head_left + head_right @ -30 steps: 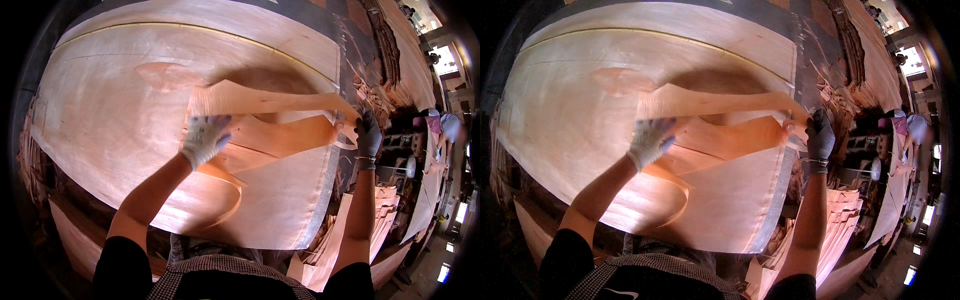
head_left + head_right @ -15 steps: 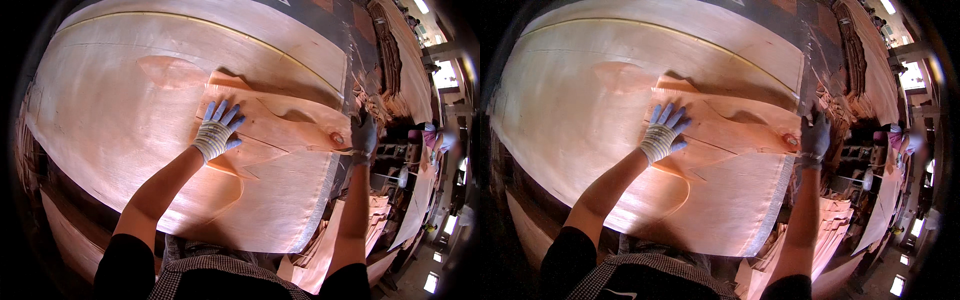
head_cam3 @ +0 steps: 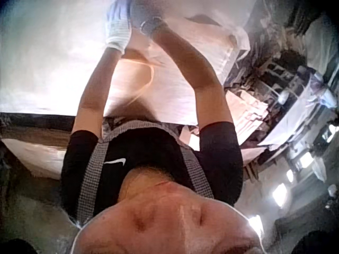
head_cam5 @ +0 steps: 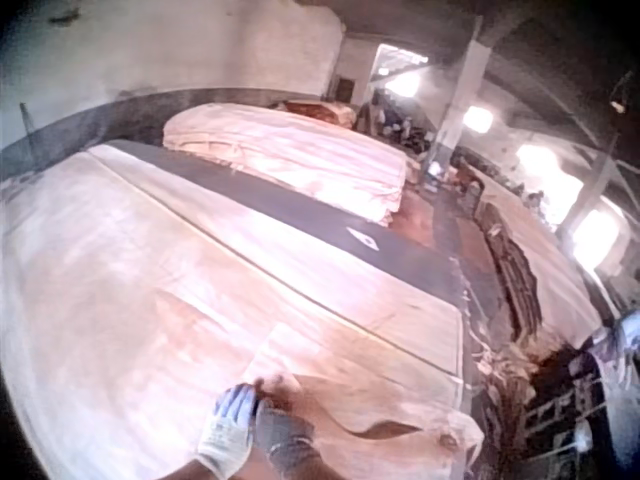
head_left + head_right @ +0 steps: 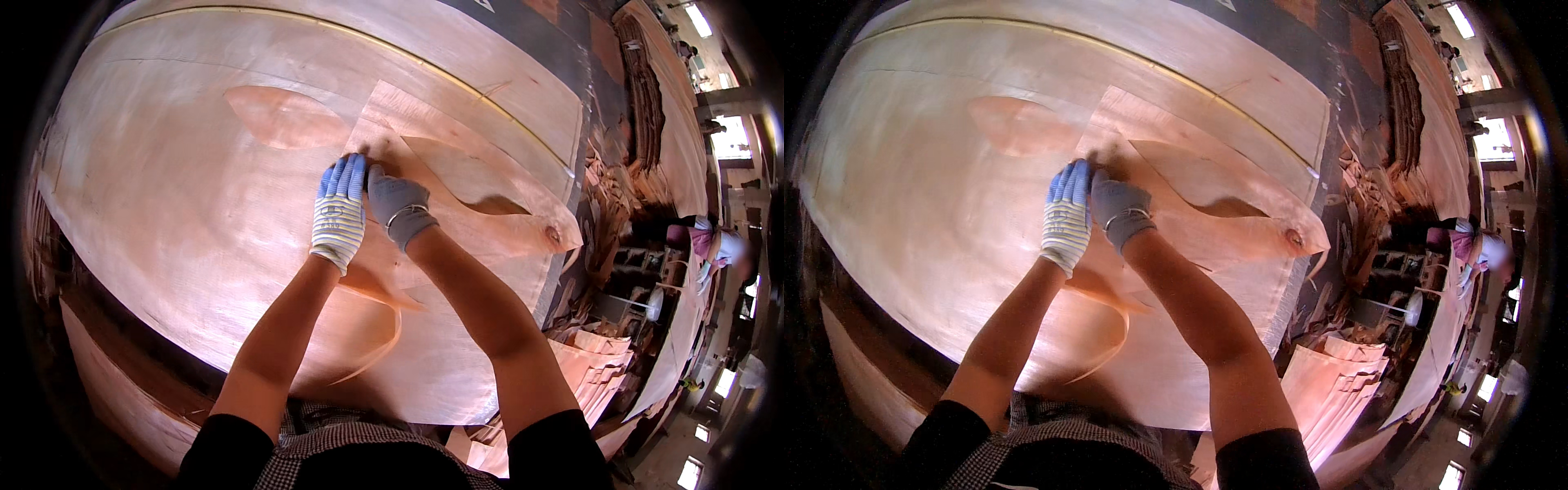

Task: The person processes sheets of wood veneer by using a knife to trim and score the material, picking up and moving large sheets between stacks, and applying a liquid from a bottle onto the surface.

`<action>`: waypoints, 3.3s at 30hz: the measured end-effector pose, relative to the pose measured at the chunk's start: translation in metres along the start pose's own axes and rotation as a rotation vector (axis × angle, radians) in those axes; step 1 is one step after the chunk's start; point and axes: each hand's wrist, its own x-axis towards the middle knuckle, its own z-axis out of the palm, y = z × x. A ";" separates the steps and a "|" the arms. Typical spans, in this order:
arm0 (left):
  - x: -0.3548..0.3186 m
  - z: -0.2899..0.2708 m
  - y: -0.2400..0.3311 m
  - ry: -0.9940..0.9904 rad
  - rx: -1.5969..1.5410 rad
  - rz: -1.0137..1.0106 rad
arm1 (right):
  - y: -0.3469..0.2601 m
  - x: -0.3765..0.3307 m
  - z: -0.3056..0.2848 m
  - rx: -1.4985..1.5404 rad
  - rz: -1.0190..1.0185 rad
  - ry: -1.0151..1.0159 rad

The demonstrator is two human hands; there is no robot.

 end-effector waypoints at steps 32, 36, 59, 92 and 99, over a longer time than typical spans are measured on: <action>-0.009 0.005 0.045 -0.218 -0.123 0.365 | 0.070 0.007 -0.038 0.129 -0.329 -0.200; -0.011 0.007 0.043 -0.200 -0.099 0.348 | 0.152 -0.097 -0.008 -0.130 -0.136 -0.034; -0.011 0.008 0.052 -0.133 -0.103 0.428 | 0.175 -0.119 -0.047 0.233 0.074 0.196; -0.326 -0.274 -0.021 -1.400 -1.176 0.129 | -0.319 -0.684 0.179 0.848 1.435 0.171; -0.245 -0.313 -0.142 -0.842 -1.512 -0.080 | -0.331 -0.485 0.076 0.595 0.742 0.385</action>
